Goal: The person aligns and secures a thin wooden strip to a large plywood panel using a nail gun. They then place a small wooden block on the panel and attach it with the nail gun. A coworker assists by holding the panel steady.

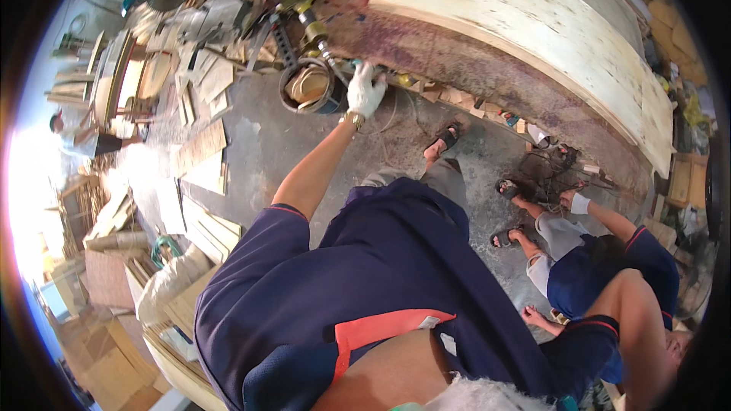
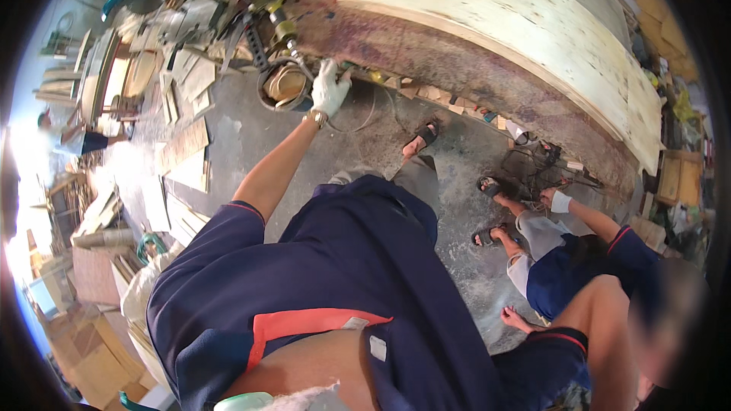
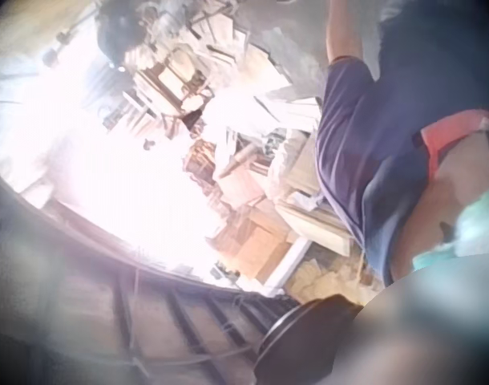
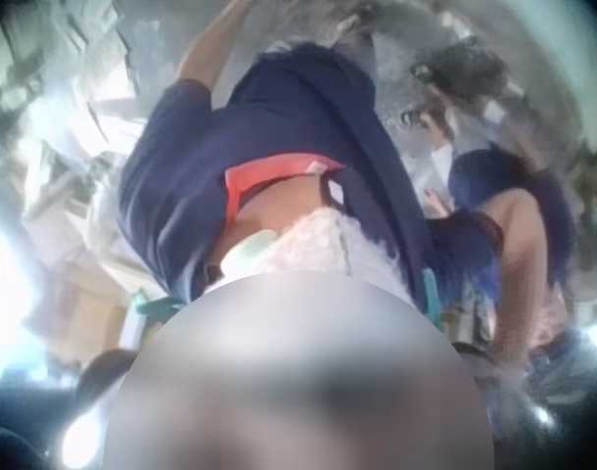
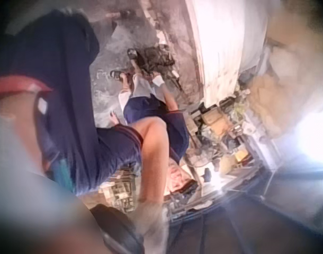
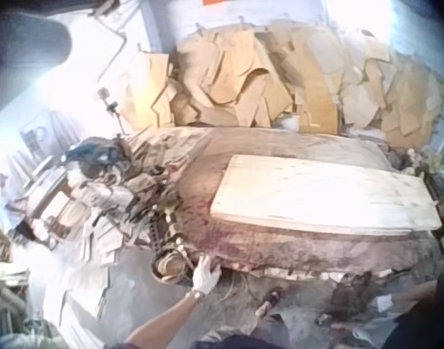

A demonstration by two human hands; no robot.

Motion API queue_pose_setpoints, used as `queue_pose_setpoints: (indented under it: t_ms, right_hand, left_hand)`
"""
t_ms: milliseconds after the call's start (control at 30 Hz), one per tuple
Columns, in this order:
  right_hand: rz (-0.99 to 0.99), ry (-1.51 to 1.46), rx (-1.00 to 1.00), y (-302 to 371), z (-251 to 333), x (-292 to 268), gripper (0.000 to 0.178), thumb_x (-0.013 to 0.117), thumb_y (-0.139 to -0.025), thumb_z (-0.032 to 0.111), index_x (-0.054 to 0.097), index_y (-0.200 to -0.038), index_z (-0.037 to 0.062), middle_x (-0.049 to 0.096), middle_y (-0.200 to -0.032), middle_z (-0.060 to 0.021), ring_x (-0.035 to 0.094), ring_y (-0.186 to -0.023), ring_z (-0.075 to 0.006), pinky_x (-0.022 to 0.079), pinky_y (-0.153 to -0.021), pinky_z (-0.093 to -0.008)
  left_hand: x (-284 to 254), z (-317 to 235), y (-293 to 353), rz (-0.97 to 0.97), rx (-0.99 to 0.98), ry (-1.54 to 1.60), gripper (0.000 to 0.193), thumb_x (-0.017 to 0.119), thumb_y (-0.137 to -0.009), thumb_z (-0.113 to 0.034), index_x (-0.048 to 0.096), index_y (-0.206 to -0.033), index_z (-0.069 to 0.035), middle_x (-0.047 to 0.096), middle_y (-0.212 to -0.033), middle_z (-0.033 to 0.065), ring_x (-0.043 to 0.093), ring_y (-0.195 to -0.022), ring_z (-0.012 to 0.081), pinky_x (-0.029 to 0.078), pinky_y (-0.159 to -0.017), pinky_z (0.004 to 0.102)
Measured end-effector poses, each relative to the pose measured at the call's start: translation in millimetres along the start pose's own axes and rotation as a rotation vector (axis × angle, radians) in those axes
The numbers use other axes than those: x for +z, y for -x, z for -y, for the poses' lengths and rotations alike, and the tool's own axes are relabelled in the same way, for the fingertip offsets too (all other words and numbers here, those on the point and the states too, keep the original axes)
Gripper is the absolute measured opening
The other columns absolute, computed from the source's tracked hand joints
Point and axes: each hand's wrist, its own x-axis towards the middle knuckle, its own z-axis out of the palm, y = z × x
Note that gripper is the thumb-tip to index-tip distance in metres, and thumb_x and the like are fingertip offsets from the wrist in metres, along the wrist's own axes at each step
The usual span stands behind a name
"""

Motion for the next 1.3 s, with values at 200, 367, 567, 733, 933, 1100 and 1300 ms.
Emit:
queue_pose_setpoints:
  t_ms: [200, 367, 567, 733, 933, 1100, 1300]
  right_hand:
    - [0.101, -0.112, -0.034, 11, 84, -1, 0.033, 0.051, -0.100, 0.016, 0.060, -0.122, -0.0067, 0.066, -0.117, -0.0161, 0.068, -0.094, -0.0232, 0.054, -0.085, -0.0331]
    - [0.131, -0.130, -0.046, 22, 139, -14, 0.032, 0.051, -0.100, 0.017, 0.061, -0.120, -0.0062, 0.066, -0.114, -0.0153, 0.068, -0.094, -0.0229, 0.053, -0.086, -0.0333]
    - [0.162, -0.108, -0.075, 41, 203, -43, 0.032, 0.051, -0.099, 0.017, 0.063, -0.118, -0.0056, 0.067, -0.111, -0.0142, 0.067, -0.095, -0.0225, 0.052, -0.088, -0.0336]
    - [0.186, -0.070, -0.085, 56, 255, -76, 0.031, 0.051, -0.099, 0.017, 0.064, -0.116, -0.0051, 0.067, -0.108, -0.0134, 0.067, -0.095, -0.0221, 0.051, -0.089, -0.0339]
    - [0.130, 0.030, -0.059, 89, 286, -132, 0.031, 0.051, -0.098, 0.018, 0.065, -0.114, -0.0045, 0.068, -0.105, -0.0124, 0.066, -0.095, -0.0217, 0.051, -0.091, -0.0342]
    - [-0.056, 0.172, 0.565, 220, 253, -180, 0.030, 0.052, -0.098, 0.018, 0.066, -0.112, -0.0040, 0.068, -0.102, -0.0115, 0.066, -0.095, -0.0214, 0.050, -0.092, -0.0345]
    - [0.387, 0.464, 1.853, 539, 253, -21, 0.016, 0.059, -0.096, 0.023, 0.066, -0.096, 0.0086, 0.067, -0.078, -0.0073, 0.066, -0.069, -0.0215, 0.053, -0.061, -0.0353]
  left_hand:
    - [-79, 161, 222, 0.326, -0.175, -0.301, 0.060, 0.068, -0.082, -0.029, 0.054, -0.137, -0.010, 0.054, -0.134, 0.0216, 0.059, -0.116, 0.0404, 0.051, -0.094, 0.0472]
    - [-153, 283, 426, 0.658, -0.805, -0.287, 0.060, 0.064, -0.078, -0.052, 0.072, -0.115, -0.005, 0.068, -0.115, 0.0247, 0.066, -0.111, 0.0375, 0.051, -0.092, 0.0463]
    - [-169, 300, 580, 0.782, -1.067, -0.341, 0.058, 0.062, -0.078, -0.047, 0.072, -0.115, -0.003, 0.064, -0.127, 0.0244, 0.060, -0.120, 0.0391, 0.047, -0.103, 0.0451]
    - [-131, 260, 531, 0.840, -0.776, -0.264, 0.051, 0.063, -0.081, -0.042, 0.069, -0.118, -0.007, 0.069, -0.114, 0.0228, 0.064, -0.112, 0.0397, 0.051, -0.094, 0.0457]
    - [-115, 174, 409, 0.526, -0.179, -0.115, 0.042, 0.067, -0.083, -0.034, 0.064, -0.113, -0.005, 0.069, -0.109, 0.0211, 0.066, -0.102, 0.0384, 0.052, -0.086, 0.0444]
    - [-121, 112, 285, 0.290, -0.020, 0.102, 0.032, 0.065, -0.088, -0.032, 0.066, -0.105, -0.005, 0.070, -0.097, 0.0194, 0.066, -0.095, 0.0405, 0.052, -0.082, 0.0456]
    - [-136, 55, 44, -0.022, 0.163, 0.076, 0.026, 0.062, -0.091, -0.031, 0.068, -0.098, -0.006, 0.069, -0.086, 0.0187, 0.068, -0.080, 0.0356, 0.052, -0.070, 0.0422]
